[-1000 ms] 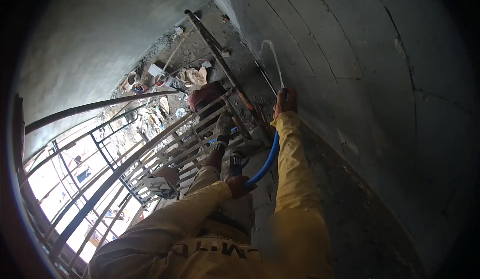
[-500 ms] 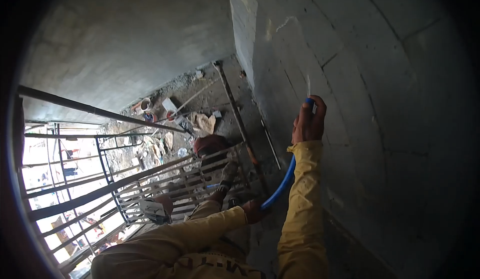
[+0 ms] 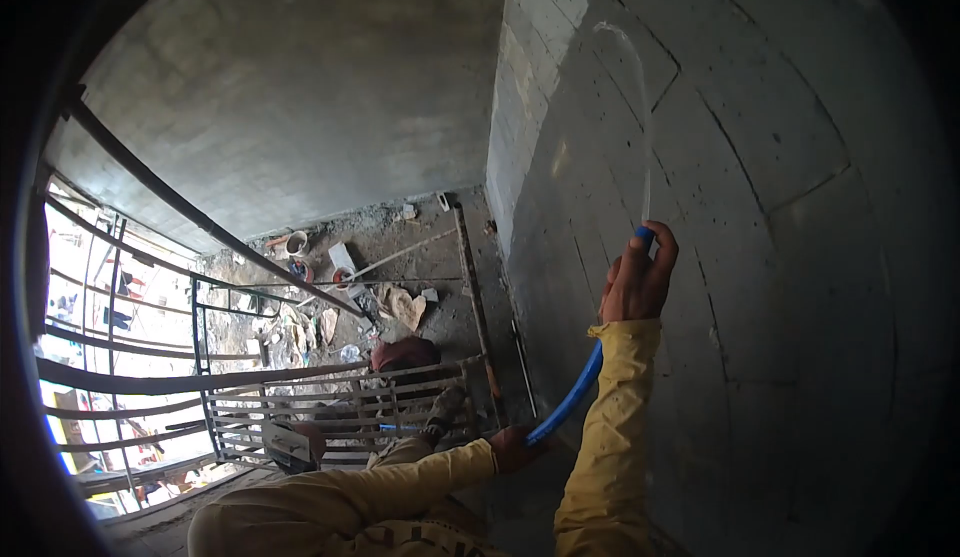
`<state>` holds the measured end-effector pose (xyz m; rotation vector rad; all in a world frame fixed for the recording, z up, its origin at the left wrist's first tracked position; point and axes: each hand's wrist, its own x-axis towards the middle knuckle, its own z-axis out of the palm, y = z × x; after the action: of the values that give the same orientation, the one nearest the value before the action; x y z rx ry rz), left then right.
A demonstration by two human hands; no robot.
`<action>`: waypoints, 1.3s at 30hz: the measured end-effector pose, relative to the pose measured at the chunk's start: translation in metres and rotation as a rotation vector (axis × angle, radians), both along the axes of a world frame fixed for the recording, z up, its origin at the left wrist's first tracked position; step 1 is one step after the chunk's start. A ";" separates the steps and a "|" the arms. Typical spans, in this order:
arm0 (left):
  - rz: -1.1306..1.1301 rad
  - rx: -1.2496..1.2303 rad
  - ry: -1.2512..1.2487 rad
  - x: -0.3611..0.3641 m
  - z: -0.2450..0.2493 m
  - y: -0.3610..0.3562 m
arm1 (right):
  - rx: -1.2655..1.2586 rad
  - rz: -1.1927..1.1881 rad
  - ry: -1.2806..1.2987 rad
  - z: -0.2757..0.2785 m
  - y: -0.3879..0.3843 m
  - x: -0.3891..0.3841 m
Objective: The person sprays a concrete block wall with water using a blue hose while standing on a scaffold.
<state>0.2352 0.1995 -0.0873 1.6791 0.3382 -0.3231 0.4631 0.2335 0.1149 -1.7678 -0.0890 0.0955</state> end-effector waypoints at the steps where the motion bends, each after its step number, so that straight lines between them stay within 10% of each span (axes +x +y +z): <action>1: 0.009 -0.012 -0.008 0.002 0.007 0.003 | 0.006 0.000 -0.034 0.003 0.002 0.001; 39: -0.007 -0.085 -0.009 0.023 0.103 0.059 | 0.022 0.054 -0.238 0.097 0.053 0.000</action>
<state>0.2585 0.2589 0.0157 1.5979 0.3078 -0.3300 0.4626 0.2861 0.2124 -1.7486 -0.3093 -0.0770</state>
